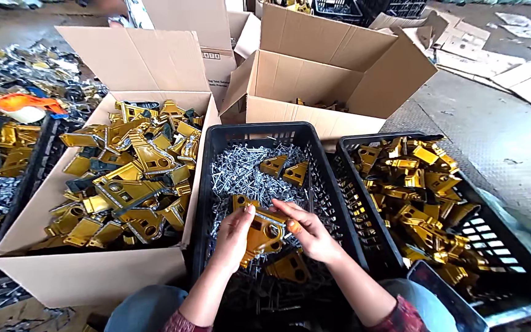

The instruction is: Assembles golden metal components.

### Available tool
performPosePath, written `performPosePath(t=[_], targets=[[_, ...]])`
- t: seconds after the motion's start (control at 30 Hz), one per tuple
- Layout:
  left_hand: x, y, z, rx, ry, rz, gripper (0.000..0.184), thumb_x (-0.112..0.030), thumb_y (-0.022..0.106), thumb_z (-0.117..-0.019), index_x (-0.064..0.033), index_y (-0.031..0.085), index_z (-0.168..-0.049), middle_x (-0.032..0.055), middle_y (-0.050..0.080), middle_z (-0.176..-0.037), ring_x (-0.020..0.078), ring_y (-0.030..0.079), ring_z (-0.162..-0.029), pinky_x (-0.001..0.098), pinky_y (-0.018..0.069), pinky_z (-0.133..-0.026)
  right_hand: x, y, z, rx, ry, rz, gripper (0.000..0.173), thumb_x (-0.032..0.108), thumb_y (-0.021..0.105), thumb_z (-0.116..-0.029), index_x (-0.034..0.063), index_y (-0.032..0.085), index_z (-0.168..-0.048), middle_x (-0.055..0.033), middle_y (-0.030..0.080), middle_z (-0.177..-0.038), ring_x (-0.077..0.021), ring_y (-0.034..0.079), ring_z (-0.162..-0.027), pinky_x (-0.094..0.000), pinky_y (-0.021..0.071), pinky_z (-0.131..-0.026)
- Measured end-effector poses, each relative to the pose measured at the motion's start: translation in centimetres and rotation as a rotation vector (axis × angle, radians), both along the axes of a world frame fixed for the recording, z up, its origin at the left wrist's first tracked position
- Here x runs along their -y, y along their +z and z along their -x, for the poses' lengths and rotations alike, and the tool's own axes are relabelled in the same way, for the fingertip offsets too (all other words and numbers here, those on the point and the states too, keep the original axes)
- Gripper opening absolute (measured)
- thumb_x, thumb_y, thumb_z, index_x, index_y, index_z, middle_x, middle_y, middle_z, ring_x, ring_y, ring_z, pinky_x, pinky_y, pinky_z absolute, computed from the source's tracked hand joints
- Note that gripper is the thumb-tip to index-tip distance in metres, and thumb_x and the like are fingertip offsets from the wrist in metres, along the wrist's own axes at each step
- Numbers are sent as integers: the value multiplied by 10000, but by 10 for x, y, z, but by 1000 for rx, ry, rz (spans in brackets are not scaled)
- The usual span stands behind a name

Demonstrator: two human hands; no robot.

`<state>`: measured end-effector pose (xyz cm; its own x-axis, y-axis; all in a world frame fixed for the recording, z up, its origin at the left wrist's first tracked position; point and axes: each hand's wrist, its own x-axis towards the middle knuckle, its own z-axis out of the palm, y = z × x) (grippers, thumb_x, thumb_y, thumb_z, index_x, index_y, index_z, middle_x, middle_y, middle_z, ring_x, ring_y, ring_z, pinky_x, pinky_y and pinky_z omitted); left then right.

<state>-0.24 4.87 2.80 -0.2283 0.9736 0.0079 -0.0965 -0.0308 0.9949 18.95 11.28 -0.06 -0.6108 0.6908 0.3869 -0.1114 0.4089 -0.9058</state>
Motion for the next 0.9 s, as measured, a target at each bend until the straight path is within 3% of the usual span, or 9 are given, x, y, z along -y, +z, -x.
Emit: performPosePath(t=[0.13,0.23,0.3,0.37,0.43,0.53,0.63,0.77,0.9], targets=[[1,-2,-1,96,-85,-34,310,-201,387,-1086,-72,667,-1050,-33,710,-961,41,675,-951,249,564,-890,5,-2,10,-108,-28,-24,718,503,442,-1071,-125,524,-1410,-207,598,-1403,-202,577,-1314,-364,487,-1111],[6,-7,0,253,-284,-58,306,-352,481,-1076,-137,696,-1039,-35,742,-954,65,710,-900,271,601,-839,9,3,9,-194,155,177,1063,655,623,-923,-130,272,-1546,-186,543,-1489,-211,546,-1365,-386,470,-1140],[6,-11,0,352,-376,-31,356,-495,542,-1018,-181,711,-1021,-38,751,-957,65,716,-898,271,603,-833,15,10,13,-281,212,265,1058,553,727,-895,-41,193,-1589,-114,624,-1399,-155,624,-1250,-362,510,-1086],[6,-14,-2,343,-366,-17,387,-499,519,-1025,-162,706,-1055,-32,748,-955,66,716,-884,265,605,-817,18,13,15,-333,169,291,898,386,787,-895,94,250,-1553,-76,674,-1308,-155,676,-1155,-366,550,-1021],[2,-12,-4,166,-211,13,278,-285,476,-1080,-77,650,-1142,-6,723,-985,69,703,-882,258,603,-800,18,12,14,-281,13,183,865,266,857,-827,95,326,-1487,-88,649,-1271,-182,673,-1138,-391,580,-990],[-4,-15,8,-69,-195,59,593,-282,666,-955,3,465,-1435,109,610,-1339,155,632,-1177,327,548,-988,15,4,7,55,-201,-273,935,367,907,-755,4,398,-1451,-187,611,-1312,-206,636,-1213,-380,566,-1028],[-1,-13,7,-85,-390,70,784,-190,805,-842,-12,402,-1491,99,677,-1252,163,690,-1082,335,593,-925,17,1,10,283,-244,-586,876,408,900,-726,46,502,-1418,-190,656,-1279,-306,635,-1211,-503,530,-1017],[1,-22,4,-49,-426,68,707,-74,762,-823,9,444,-1449,87,727,-1110,161,719,-981,331,609,-872,14,8,6,294,-168,-271,801,618,744,-842,32,616,-1372,-102,702,-1226,-201,632,-1147,-411,514,-1022],[0,-22,2,-91,-421,-11,556,-64,746,-824,15,560,-1342,58,735,-1063,129,725,-909,301,622,-802,14,15,-1,254,-168,-25,272,244,702,-957,77,771,-1159,-31,744,-1055,-83,647,-1021,-273,521,-930]])
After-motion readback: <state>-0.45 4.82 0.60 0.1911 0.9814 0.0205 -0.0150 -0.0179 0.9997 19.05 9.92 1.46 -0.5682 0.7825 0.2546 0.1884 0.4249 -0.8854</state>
